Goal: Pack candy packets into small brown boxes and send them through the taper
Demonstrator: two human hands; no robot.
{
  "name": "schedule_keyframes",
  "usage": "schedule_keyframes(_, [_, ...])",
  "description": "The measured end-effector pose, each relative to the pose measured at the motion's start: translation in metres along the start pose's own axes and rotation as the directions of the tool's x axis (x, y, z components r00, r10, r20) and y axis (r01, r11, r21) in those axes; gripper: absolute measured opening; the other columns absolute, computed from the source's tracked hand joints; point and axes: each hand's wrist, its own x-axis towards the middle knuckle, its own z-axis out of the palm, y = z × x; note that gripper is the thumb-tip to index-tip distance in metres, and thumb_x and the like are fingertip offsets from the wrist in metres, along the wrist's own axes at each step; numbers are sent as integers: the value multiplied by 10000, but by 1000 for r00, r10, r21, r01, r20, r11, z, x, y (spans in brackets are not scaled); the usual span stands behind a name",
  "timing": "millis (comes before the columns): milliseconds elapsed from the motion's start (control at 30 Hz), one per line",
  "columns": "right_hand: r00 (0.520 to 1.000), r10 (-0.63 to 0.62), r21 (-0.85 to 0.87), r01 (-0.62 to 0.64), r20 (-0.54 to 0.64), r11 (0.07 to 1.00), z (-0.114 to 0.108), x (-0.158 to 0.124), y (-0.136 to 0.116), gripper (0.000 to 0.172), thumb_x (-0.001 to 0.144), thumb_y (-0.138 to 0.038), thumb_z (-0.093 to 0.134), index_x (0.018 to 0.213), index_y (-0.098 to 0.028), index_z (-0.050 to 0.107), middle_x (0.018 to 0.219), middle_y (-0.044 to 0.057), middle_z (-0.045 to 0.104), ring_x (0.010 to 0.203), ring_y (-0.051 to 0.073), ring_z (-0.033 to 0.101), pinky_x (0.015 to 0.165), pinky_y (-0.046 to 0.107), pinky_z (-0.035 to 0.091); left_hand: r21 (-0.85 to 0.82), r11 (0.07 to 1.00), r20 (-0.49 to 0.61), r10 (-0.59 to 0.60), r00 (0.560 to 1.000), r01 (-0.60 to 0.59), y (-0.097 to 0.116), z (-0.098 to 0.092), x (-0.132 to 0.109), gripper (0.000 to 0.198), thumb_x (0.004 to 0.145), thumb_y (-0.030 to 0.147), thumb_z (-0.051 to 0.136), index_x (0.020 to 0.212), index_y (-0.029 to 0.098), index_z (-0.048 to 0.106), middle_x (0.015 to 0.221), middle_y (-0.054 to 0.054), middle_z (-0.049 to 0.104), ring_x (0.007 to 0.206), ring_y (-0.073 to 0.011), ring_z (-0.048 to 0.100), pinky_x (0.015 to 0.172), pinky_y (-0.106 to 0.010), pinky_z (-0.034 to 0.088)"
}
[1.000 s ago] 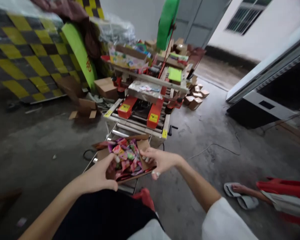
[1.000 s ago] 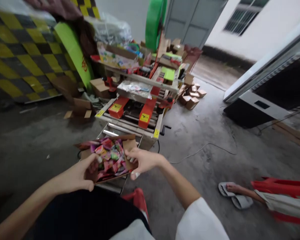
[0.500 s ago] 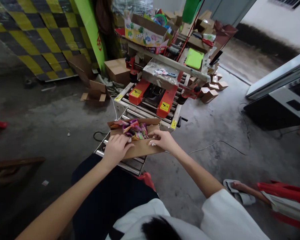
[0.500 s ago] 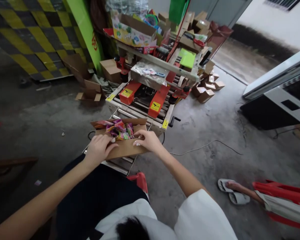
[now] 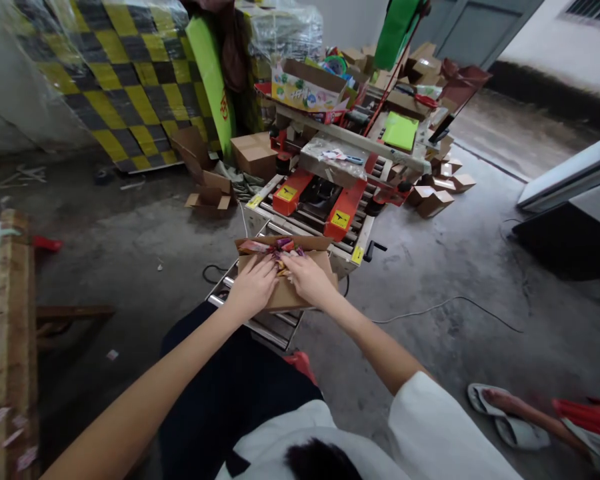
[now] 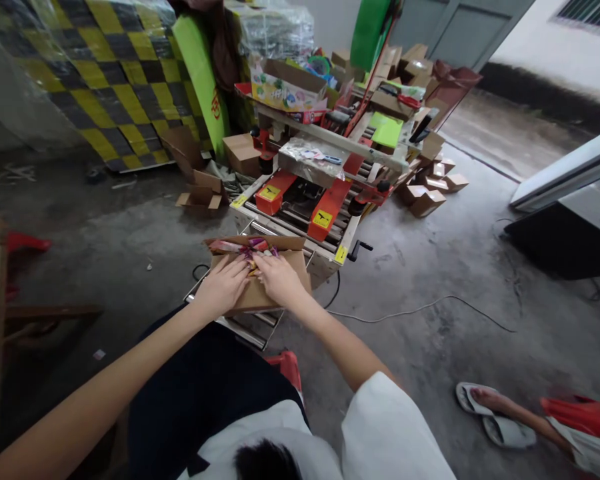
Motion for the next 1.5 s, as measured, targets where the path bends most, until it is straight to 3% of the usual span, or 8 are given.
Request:
schedule_keyframes(233, [930, 59, -119, -17, 362, 993, -20, 33, 17, 260, 975, -223, 526, 1002, -172, 780, 985, 131, 786, 921, 252, 723, 814, 312, 485, -44, 999, 119, -1, 993, 6, -7, 8, 25, 333, 948, 195, 432, 908, 104, 750, 925, -160, 724, 1004, -272, 682, 1033, -440, 509])
schedule_keyframes(367, [929, 64, -137, -15, 366, 990, -15, 39, 20, 224, 944, -209, 572, 933, -193, 795, 939, 106, 792, 908, 226, 722, 800, 280, 465, -22, 1000, 138, 12, 990, -9, -9, 8, 33, 304, 924, 199, 455, 799, 127, 722, 834, -136, 694, 890, -255, 663, 980, -430, 512])
schedule_keyframes(500, [982, 54, -59, -44, 183, 997, -1, 20, 22, 292, 975, -161, 502, 1106, -209, 759, 1061, 83, 774, 1009, 193, 693, 888, 267, 464, 21, 995, -29, -99, 995, 100, -3, 2, 20, 281, 977, 243, 428, 943, 154, 692, 1019, -148, 680, 1022, -275, 620, 952, -431, 482])
schedule_keyframes(700, [971, 20, 66, -5, -240, 998, 11, 1, 20, 358, 890, -112, 586, 1239, -130, 666, 1262, 146, 639, 1221, 243, 562, 1072, 350, 449, -11, 896, -319, -424, 848, 444, 1, 5, 5, 407, 915, 267, 554, 1279, 85, 545, 1291, -234, 570, 1189, -371, 540, 1026, -524, 408])
schedule_keyframes(833, [994, 30, 88, -20, -109, 996, 11, 13, 21, 417, 933, -120, 522, 1332, -175, 629, 1336, 119, 607, 1205, 226, 589, 1040, 337, 487, 17, 938, -209, -335, 919, 346, -3, 5, 9, 402, 932, 193, 479, 1308, 73, 554, 1258, -206, 610, 1187, -324, 570, 1075, -469, 415])
schedule_keyframes(1033, [997, 12, 14, -13, 70, 1000, 12, 26, 26, 301, 948, -119, 471, 967, -170, 766, 1111, 112, 705, 1003, 221, 658, 938, 322, 510, 85, 986, 10, -148, 989, 146, -4, 1, 27, 354, 935, 127, 438, 1226, 104, 638, 1239, -173, 667, 1108, -285, 634, 1038, -460, 446])
schedule_keyframes(1267, [886, 28, -26, -45, -462, 999, 13, 7, 22, 448, 925, -327, 571, 1339, -159, 599, 1439, 174, 511, 1372, 322, 421, 1188, 536, 301, 34, 998, 136, -55, 989, 51, 0, 9, 35, 301, 910, 69, 465, 1091, 139, 695, 1061, -131, 704, 1010, -248, 675, 942, -393, 515])
schedule_keyframes(1500, [861, 31, -64, -73, -507, 995, 17, 7, 23, 593, 975, -320, 446, 1544, -171, 367, 1436, 152, 535, 1374, 300, 432, 1221, 560, 238, -139, 980, 33, 151, 988, -145, -3, 19, 23, 435, 898, 13, 444, 1250, 194, 626, 1301, -85, 664, 1152, -190, 652, 964, -302, 527])
